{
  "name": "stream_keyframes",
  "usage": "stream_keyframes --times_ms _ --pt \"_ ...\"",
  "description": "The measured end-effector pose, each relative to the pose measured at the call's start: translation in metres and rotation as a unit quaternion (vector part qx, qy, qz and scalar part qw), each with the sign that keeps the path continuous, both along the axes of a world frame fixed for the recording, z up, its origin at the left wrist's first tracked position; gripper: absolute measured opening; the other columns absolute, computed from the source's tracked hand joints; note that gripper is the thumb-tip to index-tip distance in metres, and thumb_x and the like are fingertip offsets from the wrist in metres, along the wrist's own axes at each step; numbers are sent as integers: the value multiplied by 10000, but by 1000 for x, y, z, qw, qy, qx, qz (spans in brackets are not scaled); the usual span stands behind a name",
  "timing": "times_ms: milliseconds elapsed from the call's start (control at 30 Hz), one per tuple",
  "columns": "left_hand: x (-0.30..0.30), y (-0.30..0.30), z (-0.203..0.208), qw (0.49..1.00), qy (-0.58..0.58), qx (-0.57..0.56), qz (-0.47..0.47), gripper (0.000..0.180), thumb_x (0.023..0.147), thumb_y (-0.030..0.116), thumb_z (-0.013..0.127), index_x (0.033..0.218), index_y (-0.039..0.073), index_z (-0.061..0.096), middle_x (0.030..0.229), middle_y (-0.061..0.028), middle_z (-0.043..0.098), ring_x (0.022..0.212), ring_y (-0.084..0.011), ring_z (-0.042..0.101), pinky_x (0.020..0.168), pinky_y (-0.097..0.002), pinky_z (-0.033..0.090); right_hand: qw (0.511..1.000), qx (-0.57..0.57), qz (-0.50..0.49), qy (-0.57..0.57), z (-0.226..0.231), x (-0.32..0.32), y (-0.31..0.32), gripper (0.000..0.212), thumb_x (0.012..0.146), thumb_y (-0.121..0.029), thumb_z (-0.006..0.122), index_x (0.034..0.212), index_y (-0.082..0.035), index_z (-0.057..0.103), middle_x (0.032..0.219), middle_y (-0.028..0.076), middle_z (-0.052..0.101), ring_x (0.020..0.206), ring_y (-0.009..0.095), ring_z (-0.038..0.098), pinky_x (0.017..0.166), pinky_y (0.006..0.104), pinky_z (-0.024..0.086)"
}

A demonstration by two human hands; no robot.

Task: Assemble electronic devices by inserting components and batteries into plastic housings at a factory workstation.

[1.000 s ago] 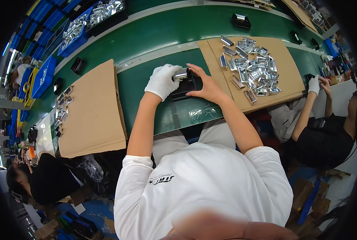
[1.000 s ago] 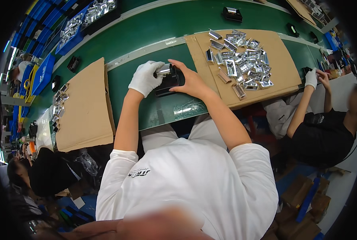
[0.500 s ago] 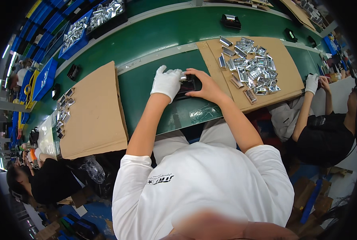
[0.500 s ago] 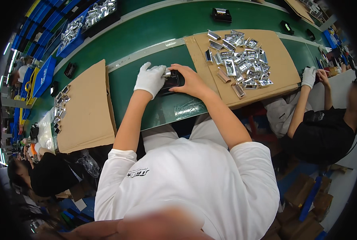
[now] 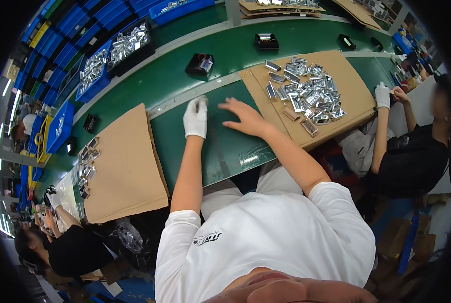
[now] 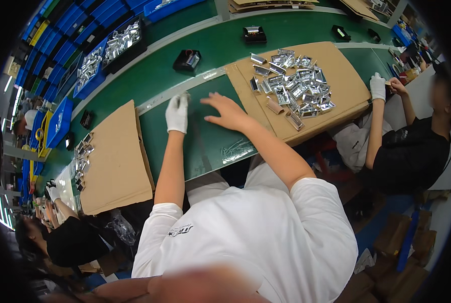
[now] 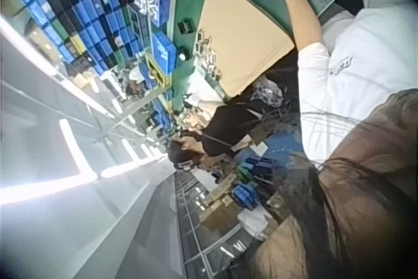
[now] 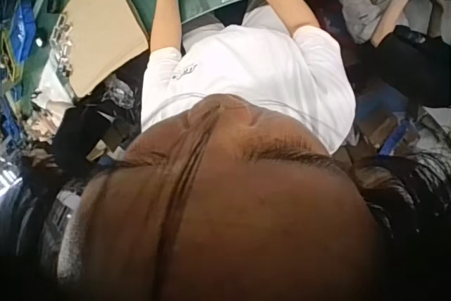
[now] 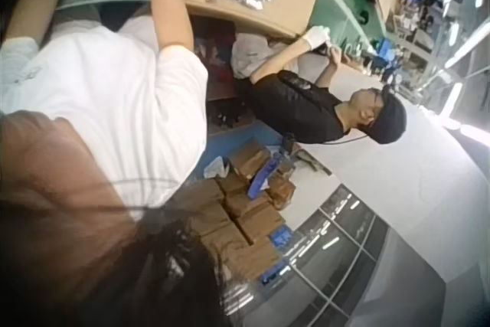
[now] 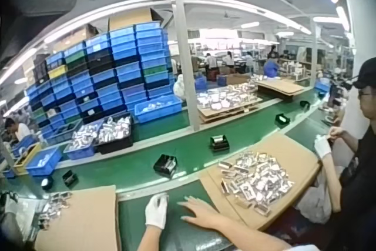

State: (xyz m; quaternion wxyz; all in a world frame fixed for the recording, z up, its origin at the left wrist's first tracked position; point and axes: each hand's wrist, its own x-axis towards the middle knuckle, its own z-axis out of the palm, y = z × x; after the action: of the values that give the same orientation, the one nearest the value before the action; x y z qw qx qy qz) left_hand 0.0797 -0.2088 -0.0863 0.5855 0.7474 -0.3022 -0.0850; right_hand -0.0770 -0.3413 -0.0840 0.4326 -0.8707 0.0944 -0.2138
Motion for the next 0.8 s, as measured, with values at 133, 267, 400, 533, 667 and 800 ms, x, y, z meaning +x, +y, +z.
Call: stream_keyframes --times_ms 133,267,400,533,667,800 --pt "-22 -13 -3 984 -82 155 -42 238 946 201 593 1075 51 726 1021 -82 759 877 -274 702 800 -332 536 957 -276 -34 80 -25 0 10 470 914 -338 678 1327 -127 608 1549 89 454 1467 285 370 1187 404 309" --pt "-17 -13 -12 981 -122 134 -63 219 919 175 610 1061 61 733 1017 -80 761 869 -290 703 789 -345 542 963 -258 -29 71 -24 1 9 441 921 -359 664 1292 -121 637 1538 96 469 1464 287 373 1195 406 293" --pt "-14 -12 -13 981 -116 130 -82 212 914 145 623 1075 56 729 1018 -81 758 873 -262 700 802 -325 541 967 -246 -30 67 -20 -1 9 422 918 -346 669 1272 -117 647 1529 93 482 1460 280 380 1196 404 292" --pt "-15 -11 -10 983 -91 128 -92 202 918 121 629 1080 45 723 1017 -80 753 878 -227 697 819 -306 539 972 -226 -29 61 -17 -2 8 392 909 -303 684 1248 -111 647 1501 94 505 1438 277 408 1185 403 308" --pt "-14 -13 -9 986 -76 115 -88 177 918 115 626 1038 34 728 1009 -73 753 875 -220 695 818 -319 541 981 -185 -24 46 -6 -5 8 335 899 -234 699 1201 -102 644 1437 113 553 1378 292 477 1160 408 347" --pt "4 -11 -48 986 -88 113 -84 227 900 145 622 1088 69 725 967 -93 756 858 -293 698 778 -340 540 951 237 100 -169 94 -15 51 283 880 -126 700 1145 -120 600 1293 129 606 1258 317 558 1093 439 415"
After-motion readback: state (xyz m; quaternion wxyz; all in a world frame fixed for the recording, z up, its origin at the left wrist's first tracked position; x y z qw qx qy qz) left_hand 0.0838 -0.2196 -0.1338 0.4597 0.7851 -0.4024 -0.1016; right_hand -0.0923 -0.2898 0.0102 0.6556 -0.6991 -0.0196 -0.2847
